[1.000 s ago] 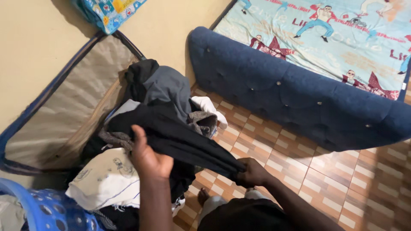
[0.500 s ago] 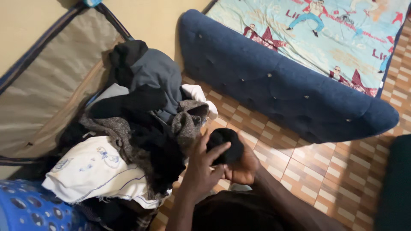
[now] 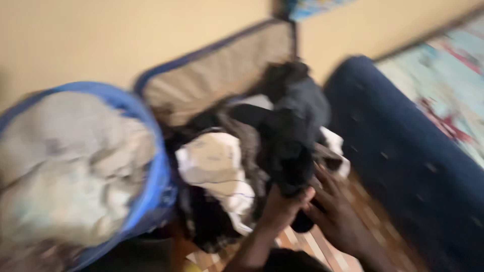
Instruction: The person sorts various clothing items, including a plaid hat, towels, a shirt, and shorts, by hand, moving them between a blue laundry basket and a suitcase on the floor.
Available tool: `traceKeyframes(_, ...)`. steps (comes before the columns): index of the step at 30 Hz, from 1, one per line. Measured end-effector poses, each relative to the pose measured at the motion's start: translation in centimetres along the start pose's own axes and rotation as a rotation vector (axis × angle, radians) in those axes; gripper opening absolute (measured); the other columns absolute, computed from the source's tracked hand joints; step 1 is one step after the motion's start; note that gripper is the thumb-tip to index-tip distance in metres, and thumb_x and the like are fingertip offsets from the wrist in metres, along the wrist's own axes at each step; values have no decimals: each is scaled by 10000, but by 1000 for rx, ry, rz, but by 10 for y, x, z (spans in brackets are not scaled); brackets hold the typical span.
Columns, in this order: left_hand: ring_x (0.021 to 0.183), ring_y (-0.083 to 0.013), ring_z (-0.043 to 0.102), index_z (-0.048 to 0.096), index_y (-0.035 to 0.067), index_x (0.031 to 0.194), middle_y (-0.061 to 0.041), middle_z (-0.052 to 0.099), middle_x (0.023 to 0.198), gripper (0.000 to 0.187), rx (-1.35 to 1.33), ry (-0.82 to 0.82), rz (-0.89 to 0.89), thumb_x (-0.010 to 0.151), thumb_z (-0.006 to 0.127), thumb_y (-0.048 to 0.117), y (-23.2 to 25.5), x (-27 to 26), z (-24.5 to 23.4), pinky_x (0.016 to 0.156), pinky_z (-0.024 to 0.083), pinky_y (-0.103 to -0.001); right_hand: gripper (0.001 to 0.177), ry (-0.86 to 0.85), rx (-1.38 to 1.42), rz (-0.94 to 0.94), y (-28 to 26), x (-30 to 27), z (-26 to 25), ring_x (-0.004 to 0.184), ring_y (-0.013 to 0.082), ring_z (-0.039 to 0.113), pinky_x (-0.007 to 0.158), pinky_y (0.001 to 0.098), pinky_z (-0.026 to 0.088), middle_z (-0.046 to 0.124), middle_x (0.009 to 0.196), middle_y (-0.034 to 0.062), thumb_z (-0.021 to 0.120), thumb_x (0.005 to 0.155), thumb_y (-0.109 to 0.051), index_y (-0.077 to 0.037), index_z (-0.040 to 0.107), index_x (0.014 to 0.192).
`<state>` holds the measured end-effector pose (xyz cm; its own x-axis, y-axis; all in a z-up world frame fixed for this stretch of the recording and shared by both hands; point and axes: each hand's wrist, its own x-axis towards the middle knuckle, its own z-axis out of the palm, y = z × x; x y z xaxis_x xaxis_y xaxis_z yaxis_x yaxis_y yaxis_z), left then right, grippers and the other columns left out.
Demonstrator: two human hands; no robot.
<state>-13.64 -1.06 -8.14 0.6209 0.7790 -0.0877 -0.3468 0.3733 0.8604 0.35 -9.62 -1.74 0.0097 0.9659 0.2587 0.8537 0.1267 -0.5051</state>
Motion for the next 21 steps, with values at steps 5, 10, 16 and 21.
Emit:
traceKeyframes(5, 947, -141, 666, 662, -4, 1245, -71, 735, 1052, 458, 309, 256, 278, 889, 813, 241, 66, -21, -52, 874, 568, -340, 590, -255, 432, 391, -15, 43, 23, 1451, 258, 484, 1042, 436, 498, 567, 1503, 86, 730, 844, -330, -117, 591, 1376)
traceKeyframes(10, 1110, -280, 701, 620, 38, 1347, -155, 716, 1189, 649, 977, 592, 631, 746, 844, 137, 177, -72, -99, 941, 558, -374, 551, -371, 774, 629, -16, 92, 60, 1340, 273, 609, 1099, 462, 465, 648, 1358, 151, 698, 902, -336, -73, 635, 1382)
traceKeyframes(16, 1162, -303, 717, 613, 80, 1372, -150, 719, 1243, 745, 1146, 1071, 691, 659, 826, 95, 267, -156, -142, 974, 563, -397, 504, -386, 1055, 346, -29, 123, 128, 1226, 300, 661, 1037, 460, 493, 720, 1277, 181, 738, 827, -169, -1, 645, 1293)
traceKeyframes(21, 1203, -373, 651, 556, 128, 1453, -176, 653, 1358, 780, 1286, 1639, 476, 744, 852, 266, 309, -214, -208, 986, 531, -454, 431, -476, 970, 468, -76, 145, 136, 1171, 277, 715, 977, 439, 537, 740, 1228, 167, 705, 872, -137, 7, 663, 1276)
